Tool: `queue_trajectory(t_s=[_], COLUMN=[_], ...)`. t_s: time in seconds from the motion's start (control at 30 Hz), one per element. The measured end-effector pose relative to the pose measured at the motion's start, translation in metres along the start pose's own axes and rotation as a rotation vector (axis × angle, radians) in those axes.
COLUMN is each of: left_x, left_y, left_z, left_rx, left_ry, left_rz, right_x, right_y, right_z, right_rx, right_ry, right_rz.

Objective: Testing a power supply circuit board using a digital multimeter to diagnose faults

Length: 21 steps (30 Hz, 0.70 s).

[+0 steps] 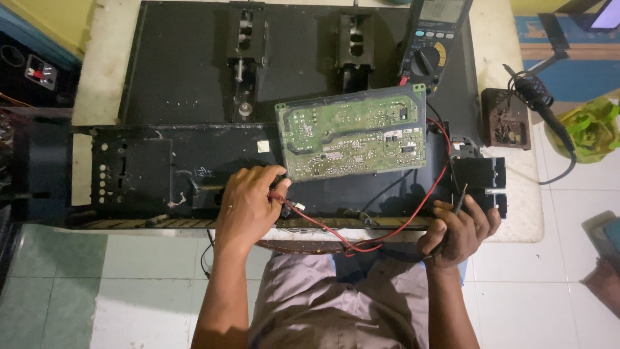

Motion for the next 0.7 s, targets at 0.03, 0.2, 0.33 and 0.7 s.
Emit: queue_trajectory(t_s=[0.03,0.2,0.33,0.7], left_x=[0.001,0.001,0.005,0.057], left_y=[0.000,0.001,0.001,0.010], left_z=[0.000,-0.001,0.000,-0.025], left_rx=[0.000,-0.011,-0.022,-0.109], left_ry=[0.000,-0.007,-0.063,-0.374], left_rz=[0.000,-0.015,-0.023,-0.317], right_x=[0.000,0.001,0.003,0.018], right_y=[0.000,-0.001,0.000,0.040], right_z=[0.000,-0.001,0.000,0.006], right_rx=[0.000,0.015,0.037,-0.002], right_ry=[0.000,-0.021,-0.041,0.038], right_rz=[0.000,0.034,0.036,0.160])
Point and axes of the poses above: each hand's wrist, its own y-axis towards the middle knuckle, its own x-axis out of the back of the hand, z = x × y, the point moved 7 cm from there along y, towards the middle knuckle, and after that the axes turned 2 degrees about -z, right-handed, at the moved point
